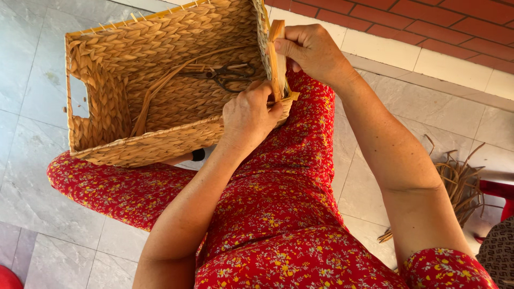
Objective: The person sits on the floor with a woven water-hyacinth basket on their lap and weaves a flat reed strip along the basket rim, tucking the strip through the weave. They cut the strip with scissors and press the woven strip down along the edge to secure it.
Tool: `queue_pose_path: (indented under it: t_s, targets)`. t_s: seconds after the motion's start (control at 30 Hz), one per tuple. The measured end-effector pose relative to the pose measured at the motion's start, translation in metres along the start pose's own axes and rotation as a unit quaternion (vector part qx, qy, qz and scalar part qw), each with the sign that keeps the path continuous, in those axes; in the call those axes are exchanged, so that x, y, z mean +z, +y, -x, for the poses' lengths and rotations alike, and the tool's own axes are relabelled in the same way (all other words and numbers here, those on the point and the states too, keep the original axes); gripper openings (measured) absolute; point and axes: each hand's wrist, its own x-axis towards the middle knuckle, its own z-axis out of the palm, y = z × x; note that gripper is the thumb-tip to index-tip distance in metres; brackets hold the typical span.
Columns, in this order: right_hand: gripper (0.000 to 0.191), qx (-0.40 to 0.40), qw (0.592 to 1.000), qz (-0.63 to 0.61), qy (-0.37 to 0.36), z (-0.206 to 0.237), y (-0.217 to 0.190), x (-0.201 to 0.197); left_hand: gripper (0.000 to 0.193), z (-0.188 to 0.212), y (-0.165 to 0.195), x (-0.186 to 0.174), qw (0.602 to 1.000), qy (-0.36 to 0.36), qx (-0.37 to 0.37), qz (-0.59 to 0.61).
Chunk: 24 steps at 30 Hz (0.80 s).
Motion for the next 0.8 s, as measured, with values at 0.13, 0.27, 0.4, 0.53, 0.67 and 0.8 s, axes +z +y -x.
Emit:
queue_pose_path:
  t_s: [0.13, 0.27, 0.4, 0.53, 0.67, 0.8]
  targets:
    - [0.024, 0.022, 0.999, -0.031, 0.004, 0.004, -0.007, 0.002, 0.022, 0.001, -0.002, 0.001, 0.999, 0.029, 0.020, 0.036]
    - [0.019, 0.036, 0.993, -0.090, -0.061, 0.010, -0.019, -0.006, 0.024, 0.003, -0.001, -0.010, 0.998, 0.045, 0.024, 0.040]
    - [0.023, 0.026, 0.983, -0.140, -0.115, 0.013, -0.036, -0.020, 0.025, 0.011, 0.004, -0.039, 0.992, 0.088, 0.065, 0.058]
    - [0.023, 0.026, 0.987, -0.112, -0.110, 0.014, -0.055, -0.029, 0.023, 0.025, 0.017, -0.058, 0.994, 0.043, 0.042, 0.089]
    - [0.027, 0.003, 0.987, -0.046, -0.155, 0.020, -0.066, -0.034, 0.021, 0.030, 0.027, -0.056, 0.989, 0.056, 0.077, 0.117]
    - [0.028, 0.033, 0.985, -0.001, -0.167, 0.025, -0.066, -0.036, 0.019, 0.032, 0.023, -0.050, 0.988, 0.018, 0.061, 0.138]
